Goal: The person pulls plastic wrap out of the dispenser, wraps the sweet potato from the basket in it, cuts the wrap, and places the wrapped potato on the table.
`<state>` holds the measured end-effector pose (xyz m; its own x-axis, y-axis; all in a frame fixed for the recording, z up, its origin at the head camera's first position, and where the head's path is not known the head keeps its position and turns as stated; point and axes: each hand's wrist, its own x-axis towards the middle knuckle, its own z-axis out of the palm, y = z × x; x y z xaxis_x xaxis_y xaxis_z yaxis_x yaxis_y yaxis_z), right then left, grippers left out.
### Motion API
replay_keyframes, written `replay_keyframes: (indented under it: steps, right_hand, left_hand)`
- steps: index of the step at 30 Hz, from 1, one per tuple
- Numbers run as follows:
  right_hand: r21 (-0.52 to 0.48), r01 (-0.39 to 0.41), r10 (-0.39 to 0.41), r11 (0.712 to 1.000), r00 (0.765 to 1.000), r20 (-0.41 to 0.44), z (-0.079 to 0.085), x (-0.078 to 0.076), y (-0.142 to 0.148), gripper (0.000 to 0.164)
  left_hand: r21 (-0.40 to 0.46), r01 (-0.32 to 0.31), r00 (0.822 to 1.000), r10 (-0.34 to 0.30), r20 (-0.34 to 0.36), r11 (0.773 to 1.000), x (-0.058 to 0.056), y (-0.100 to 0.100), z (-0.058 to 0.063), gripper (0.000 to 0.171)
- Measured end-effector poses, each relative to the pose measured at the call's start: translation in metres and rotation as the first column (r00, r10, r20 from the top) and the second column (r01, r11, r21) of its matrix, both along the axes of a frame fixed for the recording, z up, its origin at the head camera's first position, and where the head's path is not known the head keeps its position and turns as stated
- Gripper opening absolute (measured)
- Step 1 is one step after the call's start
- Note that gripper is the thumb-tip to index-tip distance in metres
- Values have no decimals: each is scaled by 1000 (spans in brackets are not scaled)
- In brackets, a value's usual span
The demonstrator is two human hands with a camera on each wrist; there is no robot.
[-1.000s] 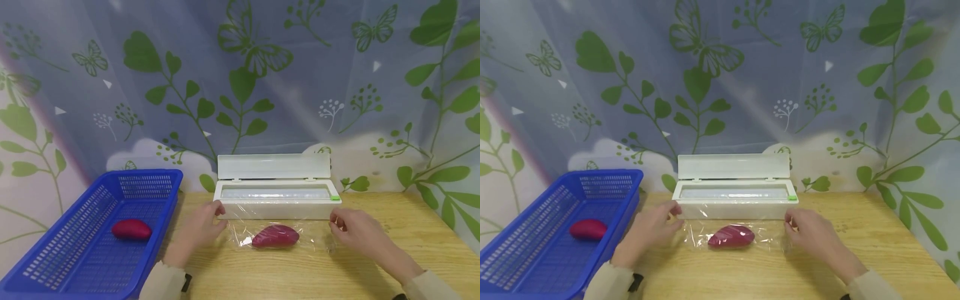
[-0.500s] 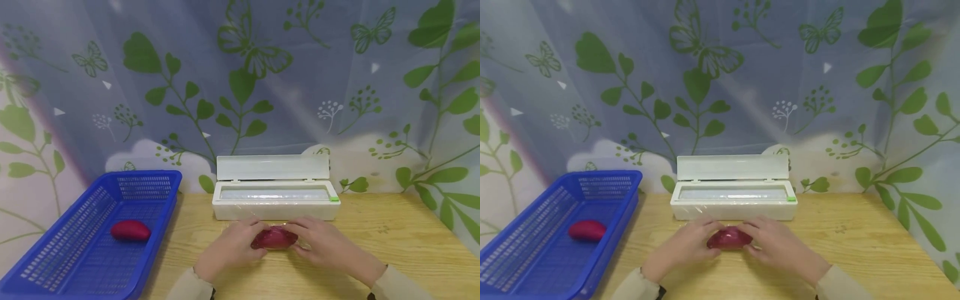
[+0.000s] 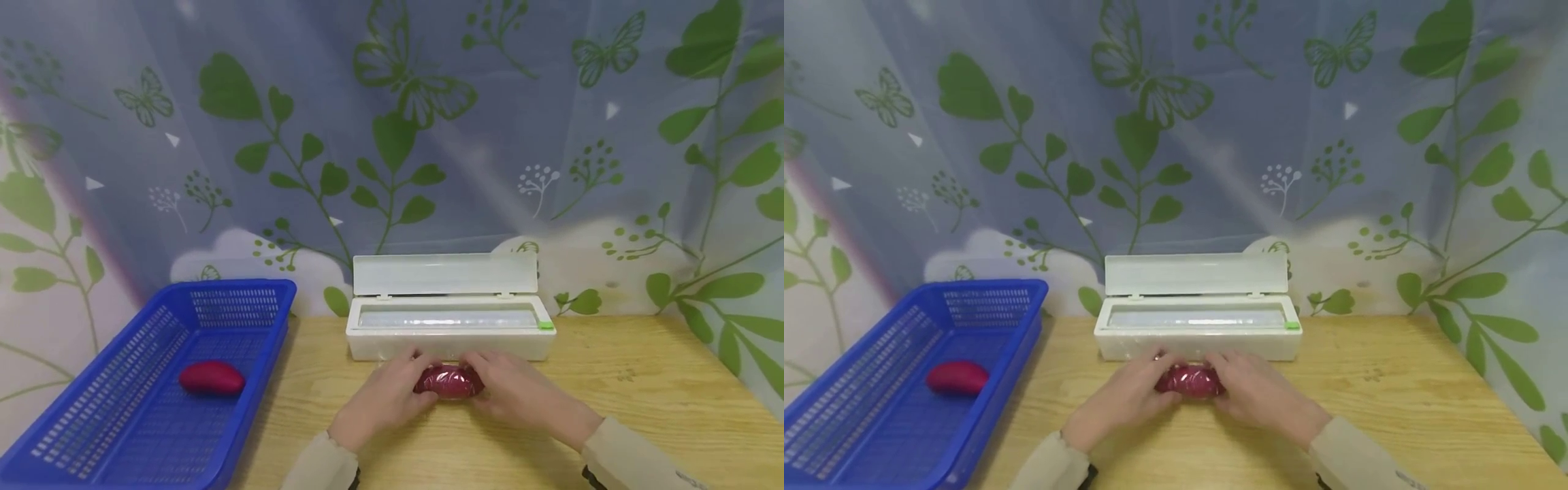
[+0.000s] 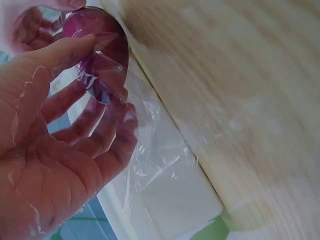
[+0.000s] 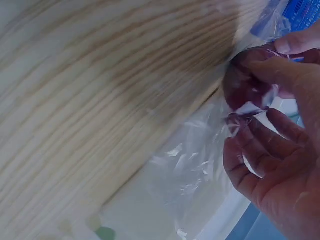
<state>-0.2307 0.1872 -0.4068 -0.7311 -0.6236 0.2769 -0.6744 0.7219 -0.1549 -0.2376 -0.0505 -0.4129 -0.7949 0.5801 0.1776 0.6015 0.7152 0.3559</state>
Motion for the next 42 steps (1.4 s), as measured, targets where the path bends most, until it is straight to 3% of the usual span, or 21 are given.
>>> replay_keyframes:
  steps: [3, 6, 9, 15, 22, 31, 36, 39, 42]
  right_hand:
    - [-77, 27, -20, 997, 995, 97, 1, -2, 3, 36]
    - [-103, 55, -42, 993, 991, 125, 3, -4, 6, 34]
    - [-88, 56, -49, 995, 996, 80, 3, -6, 7, 37]
    - [-20, 45, -45, 999, 999, 14, 2, -9, 5, 59]
    - [2, 80, -80, 997, 994, -72, -5, -17, -1, 44]
    - [16, 66, -66, 998, 997, -37, -4, -14, -2, 41]
    - [-56, 75, -77, 996, 997, -21, 4, -5, 9, 40]
    - [-146, 113, -127, 983, 988, -91, 7, -2, 24, 38]
    - [-251, 156, -203, 955, 964, -174, 9, -3, 45, 40]
  left_hand:
    - [56, 8, 1000, -8, 11, 998, -4, -2, 1, 36]
    - [89, 8, 1000, -10, 21, 996, -8, -4, 2, 29]
    - [114, 2, 999, -5, 32, 993, -10, -3, 2, 25]
    - [121, -12, 1000, 10, 21, 993, -12, -4, -1, 28]
    - [98, 6, 999, -3, -32, 995, -15, -4, -3, 27]
    - [28, -10, 997, 12, -70, 1000, -16, -1, -4, 30]
    - [4, -31, 998, 31, -51, 1000, -14, -3, -3, 29]
    - [2, -36, 999, 36, -38, 999, -12, -3, 0, 27]
    - [12, -40, 999, 40, -33, 999, -11, -4, 4, 26]
